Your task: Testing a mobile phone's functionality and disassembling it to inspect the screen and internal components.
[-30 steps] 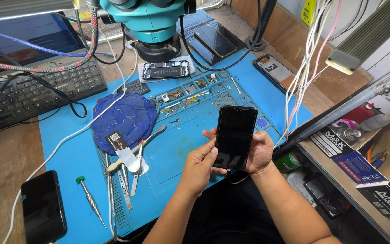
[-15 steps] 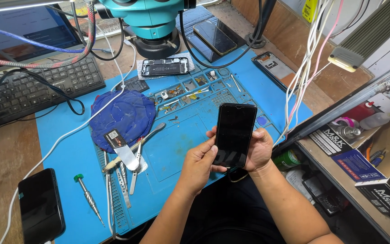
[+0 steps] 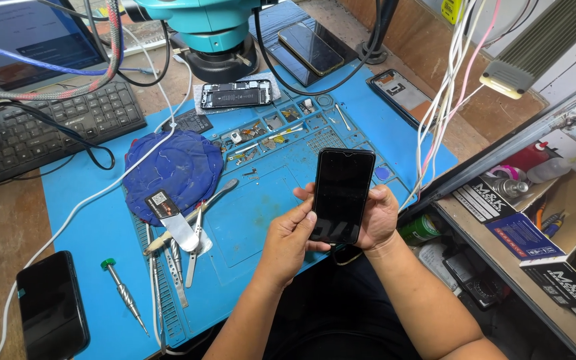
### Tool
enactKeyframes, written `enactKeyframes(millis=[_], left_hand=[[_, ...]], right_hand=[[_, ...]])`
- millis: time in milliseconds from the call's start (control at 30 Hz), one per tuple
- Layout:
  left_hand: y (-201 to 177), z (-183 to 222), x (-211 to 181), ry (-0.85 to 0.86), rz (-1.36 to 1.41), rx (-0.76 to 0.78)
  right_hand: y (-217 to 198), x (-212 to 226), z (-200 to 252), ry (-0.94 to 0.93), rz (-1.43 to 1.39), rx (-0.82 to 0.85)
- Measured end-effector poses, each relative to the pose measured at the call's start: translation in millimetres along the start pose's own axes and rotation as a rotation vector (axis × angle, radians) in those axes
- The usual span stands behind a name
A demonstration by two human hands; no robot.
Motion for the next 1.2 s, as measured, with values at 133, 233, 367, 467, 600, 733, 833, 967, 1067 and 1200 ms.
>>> enactKeyframes(millis=[133, 233, 367, 467, 600, 733, 833, 967, 1067, 1200], left_hand=[[-0.2, -0.9, 0.0, -0.002, -0.004, 0.002], [1.7, 1.2, -3.2, 0.003, -0.013, -0.003], [2.0, 2.2, -3.5, 0.008, -0.022, -0.011], [2.8, 2.4, -4.2, 0.009, -0.022, -0.011], [2.5, 0.0, -2.6, 0.025, -0.033, -0.008], [5.7, 2.3, -3.1, 0.058, -0.063, -0.021], [9.8, 11.7, -8.0, 0.123, -0.164, -0.055], [16.3, 32.5, -38.0, 0.688, -0.939, -0.389], [34.7, 42.5, -60.6, 1.022, -1.211, -0.442], [39.4, 27.3, -85.9, 1.063, -1.402, -0.337]], right_hand=[[-3.2, 0.6, 0.8, 0.010, -0.020, 0.004], [-6.3, 1.4, 1.0, 0.017, -0.023, 0.032], [-9.6, 1.4, 1.1, 0.014, -0.019, 0.041], [-11.8, 1.4, 1.0, 0.011, -0.029, 0.042], [-11.2, 1.1, 1.5, 0.024, -0.034, 0.012], [-7.5, 1.0, 1.2, 0.031, -0.031, -0.002], [-4.5, 2.5, -0.4, 0.031, -0.042, -0.013], [-9.2, 5.6, 2.4, 0.004, -0.032, -0.064], [-9.6, 0.2, 6.3, 0.015, -0.008, -0.082], [-8.5, -7.1, 12.3, 0.016, 0.026, -0.061]])
Point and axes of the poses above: each hand's wrist, its own z-axis away from the middle knuckle, its own y-axis out of the palm, x = y × z, the point moved 6 cm from there along -z, towards the middle knuckle, and after that the axes turned 11 degrees about -y, right-handed, at the moved point
